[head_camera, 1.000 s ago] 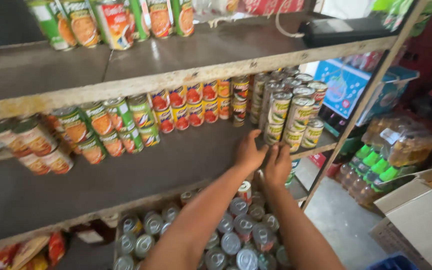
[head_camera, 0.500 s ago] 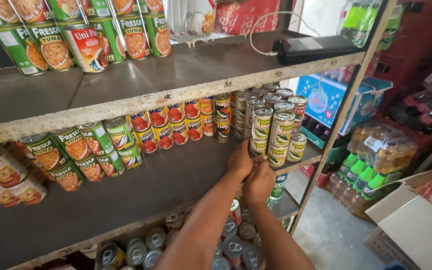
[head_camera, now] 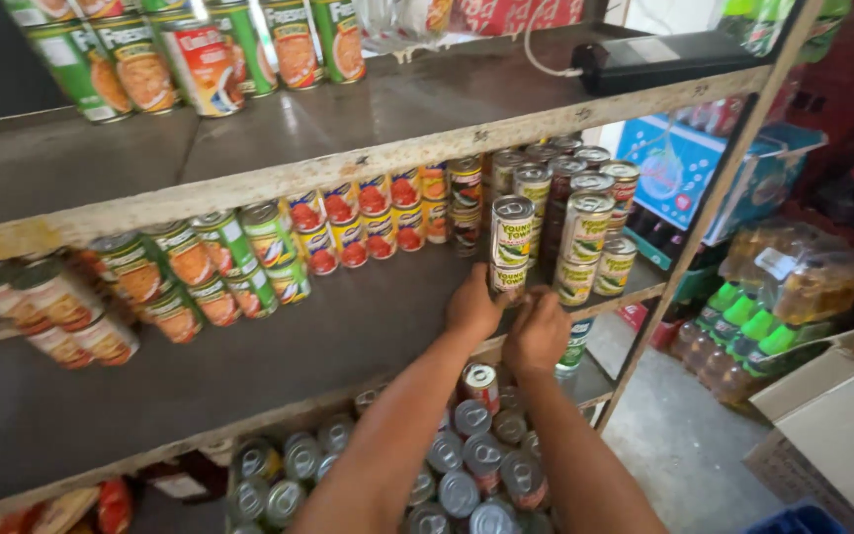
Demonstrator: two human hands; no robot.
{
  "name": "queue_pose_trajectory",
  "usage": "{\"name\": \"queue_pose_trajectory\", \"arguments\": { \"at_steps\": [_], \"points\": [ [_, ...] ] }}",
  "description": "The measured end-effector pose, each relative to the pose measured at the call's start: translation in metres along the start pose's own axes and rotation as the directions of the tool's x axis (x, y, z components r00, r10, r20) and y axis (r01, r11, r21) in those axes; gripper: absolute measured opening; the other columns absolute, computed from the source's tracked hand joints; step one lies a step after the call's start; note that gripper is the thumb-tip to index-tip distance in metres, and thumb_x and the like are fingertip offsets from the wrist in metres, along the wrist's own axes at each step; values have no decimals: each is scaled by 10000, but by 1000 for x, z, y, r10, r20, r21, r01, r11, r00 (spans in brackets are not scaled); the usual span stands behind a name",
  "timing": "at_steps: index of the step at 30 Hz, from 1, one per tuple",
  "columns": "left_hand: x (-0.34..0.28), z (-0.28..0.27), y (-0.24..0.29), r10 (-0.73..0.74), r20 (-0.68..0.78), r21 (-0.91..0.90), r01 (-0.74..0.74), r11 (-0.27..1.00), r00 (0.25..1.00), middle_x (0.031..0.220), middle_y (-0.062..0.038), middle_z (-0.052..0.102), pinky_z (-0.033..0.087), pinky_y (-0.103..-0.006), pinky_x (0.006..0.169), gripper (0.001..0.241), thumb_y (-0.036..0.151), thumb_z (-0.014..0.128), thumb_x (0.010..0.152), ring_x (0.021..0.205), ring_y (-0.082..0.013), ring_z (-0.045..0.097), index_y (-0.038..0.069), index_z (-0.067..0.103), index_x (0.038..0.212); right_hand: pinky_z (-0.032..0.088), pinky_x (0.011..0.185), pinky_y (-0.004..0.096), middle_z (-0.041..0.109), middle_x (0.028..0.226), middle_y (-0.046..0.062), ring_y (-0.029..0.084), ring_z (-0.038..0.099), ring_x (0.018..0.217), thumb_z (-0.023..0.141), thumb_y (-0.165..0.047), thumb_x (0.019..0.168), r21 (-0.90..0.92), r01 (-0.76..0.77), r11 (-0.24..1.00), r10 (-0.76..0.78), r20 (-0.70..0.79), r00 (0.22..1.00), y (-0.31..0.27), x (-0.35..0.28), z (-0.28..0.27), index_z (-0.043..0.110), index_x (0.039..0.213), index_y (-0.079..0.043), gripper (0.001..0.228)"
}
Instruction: Organizing and stocking canned goods from a box onto grocery store shelves.
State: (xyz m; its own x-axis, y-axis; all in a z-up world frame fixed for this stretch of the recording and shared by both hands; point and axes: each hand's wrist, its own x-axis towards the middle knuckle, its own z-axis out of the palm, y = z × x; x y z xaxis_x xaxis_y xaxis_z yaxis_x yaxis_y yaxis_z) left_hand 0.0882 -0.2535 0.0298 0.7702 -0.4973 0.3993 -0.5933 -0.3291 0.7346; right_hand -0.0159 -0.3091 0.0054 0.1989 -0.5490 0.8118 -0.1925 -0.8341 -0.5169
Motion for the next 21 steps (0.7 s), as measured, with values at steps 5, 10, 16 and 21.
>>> {"name": "queue_pose_trajectory", "arguments": {
  "at_steps": [5, 10, 16, 21],
  "points": [
    [-30, -52, -23, 19, 60, 36, -21, 999, 998, 1144, -203, 714, 532, -525, 867, 575, 359, 816, 821, 1072, -414, 676, 71, 528, 1227, 454, 763, 563, 686, 954, 221, 467, 631, 862, 649, -232, 995, 3, 0, 1000, 0, 75, 997, 12, 0, -2, 584, 1148, -31, 261],
    [-58, -104, -48, 11, 112, 50, -17, 999, 994, 1118, -213, 726, 548, -510, 872, 598, 348, 806, 818, 1048, -409, 699, 61, 508, 1249, 498, 774, 494, 687, 910, 194, 398, 669, 845, 727, -321, 1015, 38, -116, 993, 104, 230, 968, -14, 11, -28, 634, 1208, -66, 333],
    [-82, -141, -58, 45, 116, 70, -53, 996, 992, 1152, -243, 697, 529, -519, 892, 629, 336, 837, 796, 1089, -438, 666, 27, 501, 1228, 518, 975, 431, 616, 1279, 203, 306, 639, 1144, 811, -401, 925, 392, -259, 883, 91, 399, 912, -39, -1, -15, 524, 1368, 34, 684],
    [-93, -161, -57, 60, 111, 167, -78, 983, 992, 1177, -255, 667, 515, -539, 894, 616, 343, 827, 835, 1100, -460, 642, 29, 495, 1248, 416, 1104, 441, 501, 1466, 218, 302, 515, 1347, 844, -254, 919, 733, -56, 678, -350, 389, 852, -110, 6, -10, 306, 1545, 62, 884]
  ]
}}
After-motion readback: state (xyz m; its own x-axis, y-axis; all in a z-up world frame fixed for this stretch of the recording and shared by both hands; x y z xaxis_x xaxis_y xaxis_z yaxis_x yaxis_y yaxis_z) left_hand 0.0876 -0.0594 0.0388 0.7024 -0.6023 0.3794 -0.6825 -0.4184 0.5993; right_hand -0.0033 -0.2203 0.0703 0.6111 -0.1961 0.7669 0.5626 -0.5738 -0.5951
